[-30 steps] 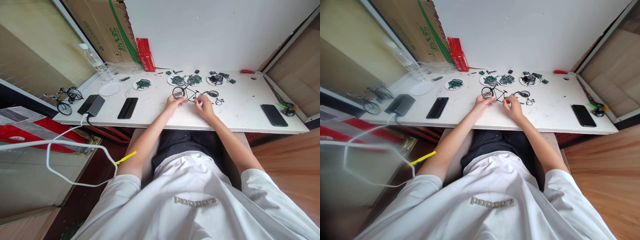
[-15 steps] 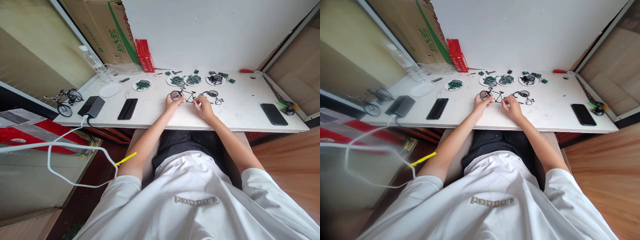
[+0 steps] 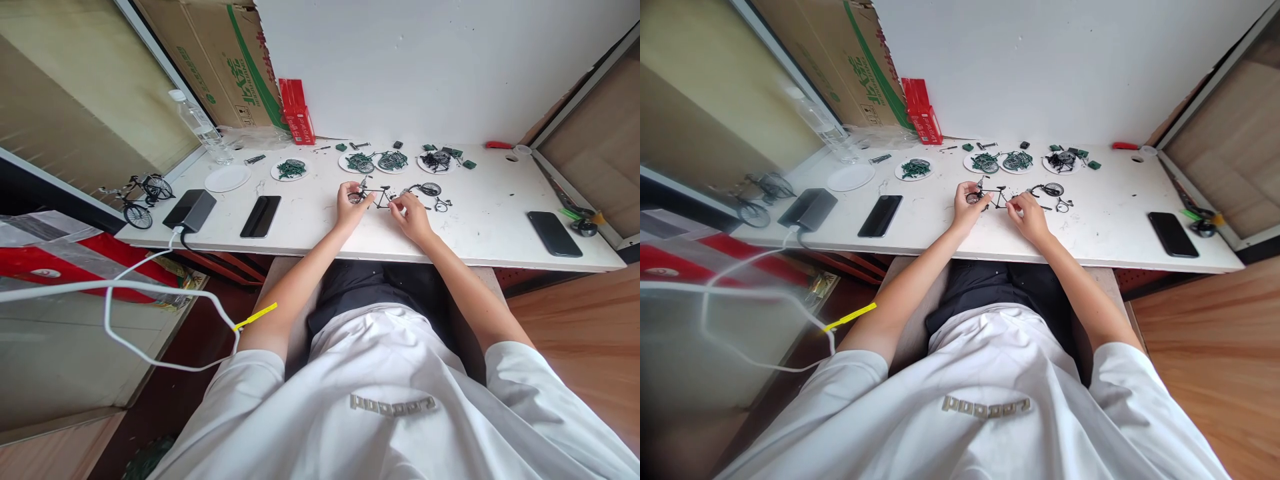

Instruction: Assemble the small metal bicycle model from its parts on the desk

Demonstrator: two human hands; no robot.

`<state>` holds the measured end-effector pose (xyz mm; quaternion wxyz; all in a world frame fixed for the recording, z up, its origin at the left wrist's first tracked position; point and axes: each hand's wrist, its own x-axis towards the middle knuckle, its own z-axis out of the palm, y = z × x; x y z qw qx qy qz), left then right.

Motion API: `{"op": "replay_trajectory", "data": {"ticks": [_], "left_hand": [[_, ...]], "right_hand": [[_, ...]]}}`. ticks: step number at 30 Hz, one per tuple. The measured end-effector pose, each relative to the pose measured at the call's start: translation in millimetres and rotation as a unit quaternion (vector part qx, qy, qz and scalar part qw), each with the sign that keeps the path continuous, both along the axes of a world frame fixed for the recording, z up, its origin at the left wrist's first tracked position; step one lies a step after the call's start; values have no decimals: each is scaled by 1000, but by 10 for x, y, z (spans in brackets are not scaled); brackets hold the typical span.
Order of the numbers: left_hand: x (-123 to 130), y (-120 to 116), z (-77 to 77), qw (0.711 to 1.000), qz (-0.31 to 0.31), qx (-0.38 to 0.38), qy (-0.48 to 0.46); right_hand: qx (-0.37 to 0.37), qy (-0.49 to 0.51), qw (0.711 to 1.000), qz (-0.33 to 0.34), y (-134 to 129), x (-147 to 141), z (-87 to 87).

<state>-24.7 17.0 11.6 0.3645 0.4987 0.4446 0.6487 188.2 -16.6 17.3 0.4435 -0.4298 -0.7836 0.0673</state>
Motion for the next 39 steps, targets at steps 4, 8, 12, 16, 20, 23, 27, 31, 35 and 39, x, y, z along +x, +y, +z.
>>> {"op": "replay_trajectory", "data": {"ticks": [4, 8, 12, 16, 20, 23, 27, 31, 35, 39], "left_hand": [[3, -32, 44, 999, -27, -36, -19], [-3, -26, 57, 998, -28, -46, -20], [-5, -21, 52, 998, -32, -45, -9], [-1, -38, 77, 997, -38, -59, -13], [0, -49, 101, 997, -39, -61, -12], [0, -46, 97, 997, -39, -61, -8], [1, -39, 84, 997, -41, -59, -10], [7, -44, 91, 997, -45, -60, -17], [7, -43, 90, 997, -44, -66, -18], [-8, -23, 53, 998, -37, -47, -17]], "right_hand": [[-7, 7, 1000, -3, -5, -1, 7], [-16, 7, 1000, -1, -8, -3, 15], [-19, 1, 1000, -3, -5, -3, 14], [-19, 1, 1000, -2, -4, 1, 10], [-15, 2, 1000, 2, -2, 4, 8], [-19, 2, 1000, -2, 1, 4, 6], [-16, 0, 1000, -2, 5, 5, -2], [-18, -4, 1000, -4, 12, 11, -11], [-20, -5, 1000, -2, 7, 10, -5], [-12, -15, 1000, 0, -36, -11, 28]]}}
